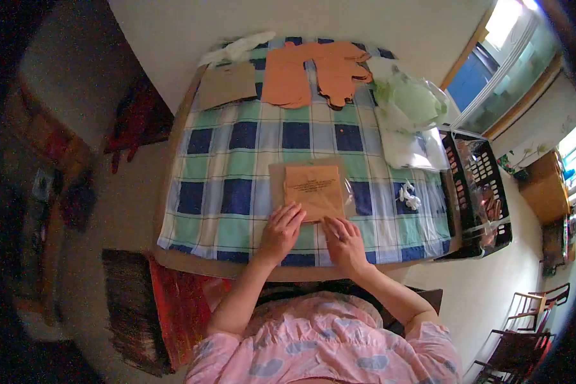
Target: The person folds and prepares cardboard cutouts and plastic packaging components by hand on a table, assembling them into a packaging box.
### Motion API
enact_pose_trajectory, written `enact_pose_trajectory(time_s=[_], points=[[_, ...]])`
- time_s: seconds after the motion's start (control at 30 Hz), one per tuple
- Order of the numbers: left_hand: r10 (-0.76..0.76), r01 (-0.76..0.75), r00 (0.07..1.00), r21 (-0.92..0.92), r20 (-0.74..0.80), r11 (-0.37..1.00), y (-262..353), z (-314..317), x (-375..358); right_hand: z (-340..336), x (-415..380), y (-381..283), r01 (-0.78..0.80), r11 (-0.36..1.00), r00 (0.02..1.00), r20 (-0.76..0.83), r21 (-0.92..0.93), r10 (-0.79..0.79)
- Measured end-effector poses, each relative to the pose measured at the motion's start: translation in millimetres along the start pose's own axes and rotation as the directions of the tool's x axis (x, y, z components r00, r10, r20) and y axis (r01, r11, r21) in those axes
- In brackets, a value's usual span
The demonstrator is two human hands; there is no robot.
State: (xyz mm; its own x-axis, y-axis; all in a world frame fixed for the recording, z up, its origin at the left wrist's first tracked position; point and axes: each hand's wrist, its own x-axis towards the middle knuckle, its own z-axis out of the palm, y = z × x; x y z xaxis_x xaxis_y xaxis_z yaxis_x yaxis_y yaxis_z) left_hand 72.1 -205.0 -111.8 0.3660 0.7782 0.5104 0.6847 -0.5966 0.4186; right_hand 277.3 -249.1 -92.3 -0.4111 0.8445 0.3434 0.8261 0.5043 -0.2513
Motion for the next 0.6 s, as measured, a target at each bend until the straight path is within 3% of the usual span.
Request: enact_pose_trajectory(time_s=[0.3, 0.47, 0.57, 0.6], points=[[0.017, -0.018, 1.0, 0.057, 0.007, 0.998, 2, -4, 2, -7, -1, 17, 0.019, 0.993, 0.998, 0.058, 0.114, -0.026], [0.016, -0.016, 1.0, 0.036, -0.005, 0.999, -4, 3, 0, -16, 0, 20, 0.045, 0.977, 0.999, -0.039, 0.208, -0.037], [-0.004, 0.005, 1.0, 0.018, -0.02, 1.0, -3, 6, -1, -35, -10, 51, -0.231, 0.923, 0.932, -0.202, 0.307, 0.301], [-0.027, 0.027, 0.999, 0.015, -0.029, 1.0, 3, -1, 2, -47, -9, 67, -0.292, 0.932, 0.891, -0.294, 0.217, 0.347]])
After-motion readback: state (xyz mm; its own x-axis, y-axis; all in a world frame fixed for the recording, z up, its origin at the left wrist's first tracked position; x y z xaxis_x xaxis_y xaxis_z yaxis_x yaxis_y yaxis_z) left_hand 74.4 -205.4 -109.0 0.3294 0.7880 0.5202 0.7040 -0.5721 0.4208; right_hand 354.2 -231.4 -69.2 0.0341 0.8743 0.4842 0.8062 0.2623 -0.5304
